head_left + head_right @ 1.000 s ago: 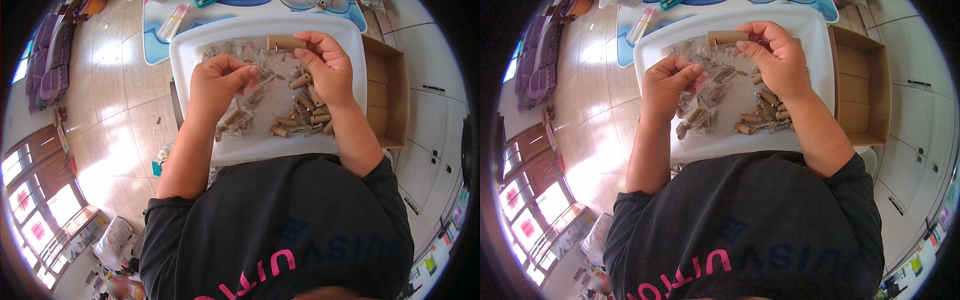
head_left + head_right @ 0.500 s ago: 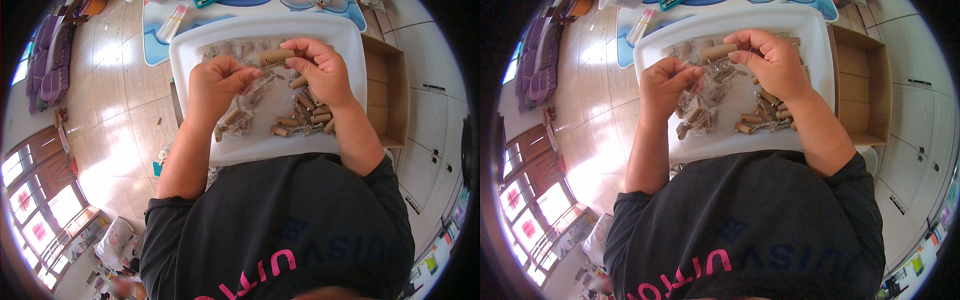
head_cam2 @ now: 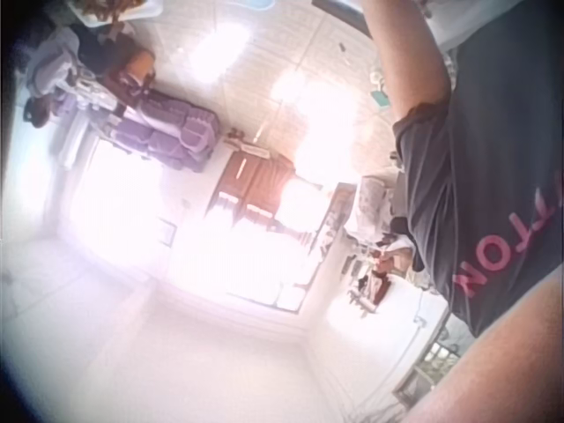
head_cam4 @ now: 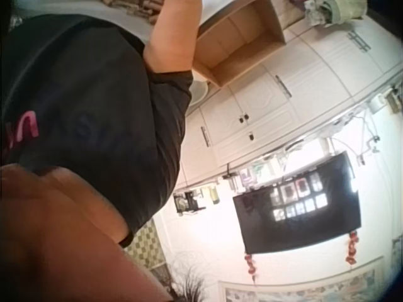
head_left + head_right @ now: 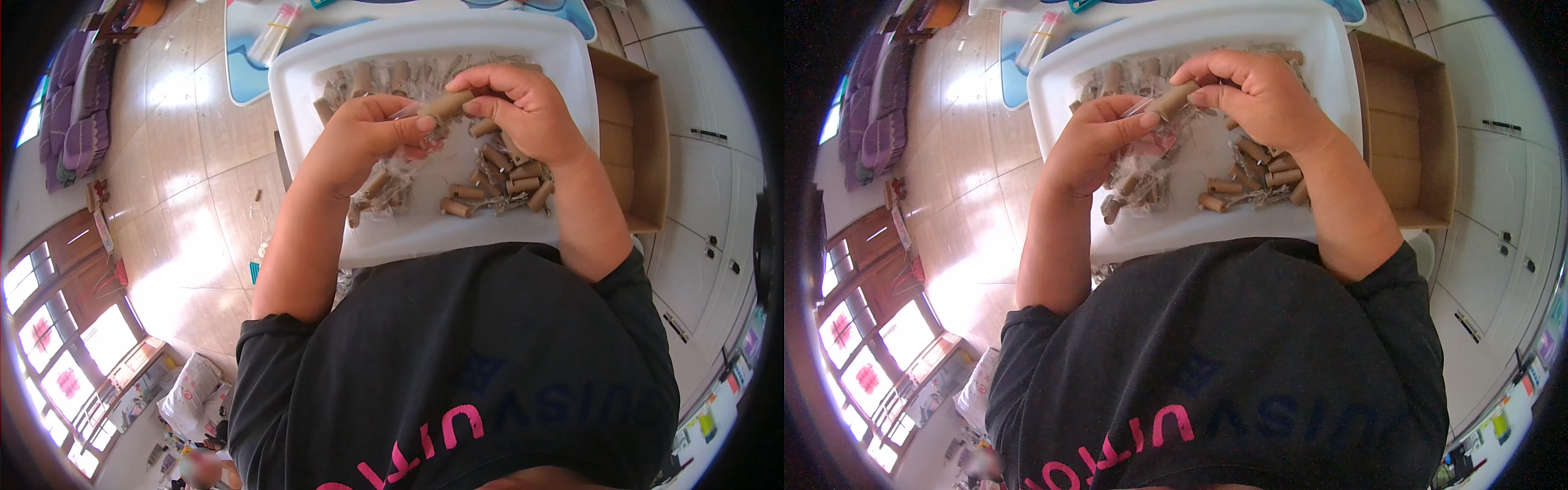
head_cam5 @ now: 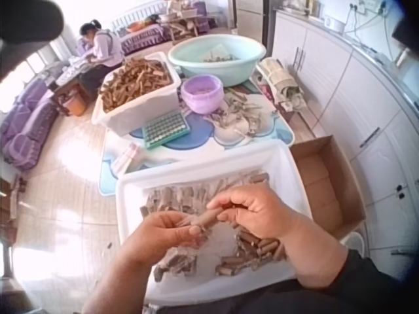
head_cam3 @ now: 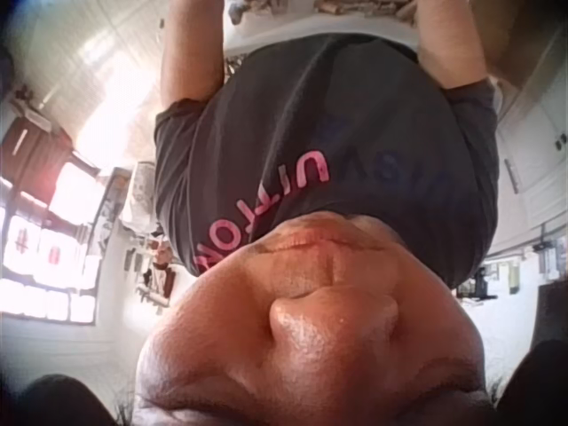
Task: The person places small cardboard cylinders into individual small plastic bags by hand.
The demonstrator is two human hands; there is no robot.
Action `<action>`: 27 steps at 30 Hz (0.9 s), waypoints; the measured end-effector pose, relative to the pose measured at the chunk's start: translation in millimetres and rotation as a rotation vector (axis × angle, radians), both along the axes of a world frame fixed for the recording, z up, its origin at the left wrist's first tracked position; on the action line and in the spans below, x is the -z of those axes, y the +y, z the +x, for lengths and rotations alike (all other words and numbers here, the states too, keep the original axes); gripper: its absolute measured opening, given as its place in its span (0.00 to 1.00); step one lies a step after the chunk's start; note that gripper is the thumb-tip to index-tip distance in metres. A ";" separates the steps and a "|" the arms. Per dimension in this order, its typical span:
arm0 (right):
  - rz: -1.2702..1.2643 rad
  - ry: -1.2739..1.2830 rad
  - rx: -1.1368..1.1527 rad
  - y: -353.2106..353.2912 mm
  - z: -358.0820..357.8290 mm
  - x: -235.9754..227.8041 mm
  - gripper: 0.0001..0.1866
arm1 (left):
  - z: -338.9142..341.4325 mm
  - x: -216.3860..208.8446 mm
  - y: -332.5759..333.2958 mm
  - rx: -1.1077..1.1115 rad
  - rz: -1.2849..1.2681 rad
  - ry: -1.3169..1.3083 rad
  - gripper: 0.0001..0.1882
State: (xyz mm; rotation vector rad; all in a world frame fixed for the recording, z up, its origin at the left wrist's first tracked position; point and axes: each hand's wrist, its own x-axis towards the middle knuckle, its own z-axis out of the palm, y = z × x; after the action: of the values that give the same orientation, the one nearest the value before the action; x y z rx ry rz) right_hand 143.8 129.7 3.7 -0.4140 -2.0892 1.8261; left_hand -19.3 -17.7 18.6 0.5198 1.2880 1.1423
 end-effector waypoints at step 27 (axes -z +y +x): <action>-0.231 -0.021 0.328 -13.0 -14.8 17.2 0.13 | 19.6 19.9 9.8 -0.302 0.140 -0.056 0.13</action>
State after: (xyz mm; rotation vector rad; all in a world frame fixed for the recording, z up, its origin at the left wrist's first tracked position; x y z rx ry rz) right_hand 128.9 116.7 -13.5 -0.7866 -1.7034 1.8689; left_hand 0.4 -7.9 -1.3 0.3999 1.2714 1.4969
